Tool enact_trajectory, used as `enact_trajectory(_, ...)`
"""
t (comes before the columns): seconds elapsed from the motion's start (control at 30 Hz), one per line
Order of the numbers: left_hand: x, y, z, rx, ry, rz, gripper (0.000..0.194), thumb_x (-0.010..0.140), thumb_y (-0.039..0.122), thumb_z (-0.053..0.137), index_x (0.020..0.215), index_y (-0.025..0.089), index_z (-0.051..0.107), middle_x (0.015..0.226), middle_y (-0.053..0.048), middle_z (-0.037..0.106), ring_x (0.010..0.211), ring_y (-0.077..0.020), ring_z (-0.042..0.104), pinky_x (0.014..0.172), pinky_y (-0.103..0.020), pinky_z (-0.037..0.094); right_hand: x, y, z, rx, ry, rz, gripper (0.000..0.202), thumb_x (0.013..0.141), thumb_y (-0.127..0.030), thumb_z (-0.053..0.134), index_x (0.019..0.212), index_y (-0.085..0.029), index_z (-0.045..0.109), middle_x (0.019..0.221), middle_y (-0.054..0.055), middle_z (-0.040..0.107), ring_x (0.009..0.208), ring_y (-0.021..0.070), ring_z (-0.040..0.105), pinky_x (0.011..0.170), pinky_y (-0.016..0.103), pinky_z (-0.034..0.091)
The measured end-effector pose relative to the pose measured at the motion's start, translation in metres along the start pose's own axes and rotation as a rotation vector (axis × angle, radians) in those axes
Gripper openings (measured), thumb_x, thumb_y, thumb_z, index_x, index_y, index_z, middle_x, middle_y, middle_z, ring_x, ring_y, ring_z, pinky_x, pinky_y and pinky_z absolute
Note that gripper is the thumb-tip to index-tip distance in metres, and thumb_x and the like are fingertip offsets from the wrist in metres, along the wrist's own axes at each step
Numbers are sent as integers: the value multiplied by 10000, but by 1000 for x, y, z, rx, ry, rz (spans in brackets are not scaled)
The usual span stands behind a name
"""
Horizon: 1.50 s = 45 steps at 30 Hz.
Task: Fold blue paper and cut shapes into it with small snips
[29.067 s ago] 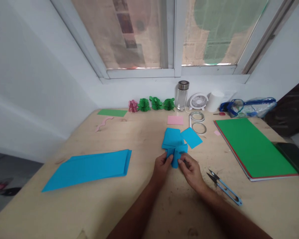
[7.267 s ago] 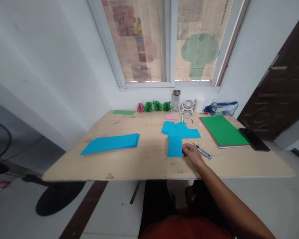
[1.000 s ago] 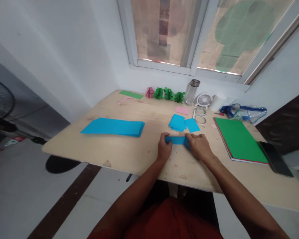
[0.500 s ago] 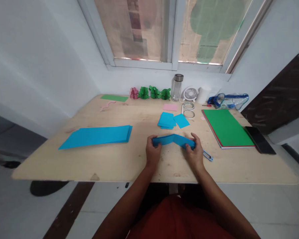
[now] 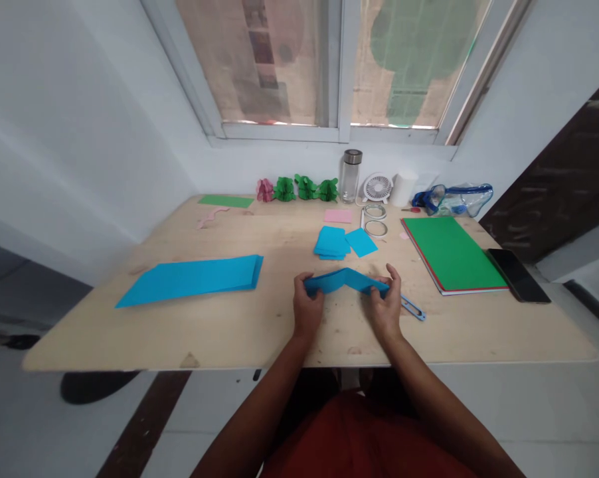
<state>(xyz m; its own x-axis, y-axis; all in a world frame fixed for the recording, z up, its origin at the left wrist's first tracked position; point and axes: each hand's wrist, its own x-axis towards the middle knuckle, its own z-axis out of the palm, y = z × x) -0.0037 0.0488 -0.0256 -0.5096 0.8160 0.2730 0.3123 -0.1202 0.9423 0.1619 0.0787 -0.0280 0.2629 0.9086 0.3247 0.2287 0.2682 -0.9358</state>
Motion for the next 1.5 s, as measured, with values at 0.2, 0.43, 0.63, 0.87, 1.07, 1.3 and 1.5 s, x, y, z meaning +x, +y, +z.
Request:
enact_trajectory(0.2,-3,3,-1,17,2,-6,417,681,54,497,1064,218,495,1024,-53,579,1015,-195,557,909,-335,443,0,-2,0,-24,-17,-1,600,736,-228,489,1319,-226,349,894,15,555,842,172,557,818,352,450)
enact_trajectory(0.43,-3,3,0,50,-5,-10,417,683,49,496,1066,213,493,1033,-58,590,999,-199,568,901,-341,445,-3,3,-2,-66,-28,13,582,750,-247,492,1318,-213,369,915,26,549,850,188,549,854,384,433)
enact_trajectory(0.63,-4,5,-2,81,-6,-19,433,685,44,487,1085,209,494,1039,-59,592,962,-196,579,864,-331,453,-3,9,-3,-83,-31,-12,557,772,-267,489,1314,-205,378,933,35,555,851,186,549,860,384,436)
enact_trajectory(0.87,-7,7,-4,97,-23,-39,455,677,48,490,1103,207,496,1044,-66,596,922,-204,580,838,-349,461,-3,7,-4,-149,-30,-16,536,765,-284,512,1287,-204,421,1023,75,570,901,210,539,881,418,422)
enact_trajectory(1.07,3,15,-12,85,-30,-32,494,646,26,485,1104,210,503,1075,-68,583,985,-207,564,892,-361,442,-5,-4,-8,-184,-17,-31,492,760,-291,489,1246,-213,470,1152,95,559,1030,232,511,905,414,408)
enact_trajectory(1.3,16,13,-20,70,-131,-161,597,582,28,521,1158,185,510,820,-13,563,717,-147,551,684,-273,473,3,-28,-28,-319,-77,-111,554,725,-277,507,1271,-191,473,1164,92,582,958,228,558,838,377,450)
enact_trajectory(1.5,13,7,-15,73,-202,-223,634,531,26,537,1146,178,539,780,-11,551,598,-116,484,547,-231,423,18,-45,-38,-410,-223,-93,635,707,-223,495,1338,-212,428,1087,81,622,1054,263,573,820,366,460)
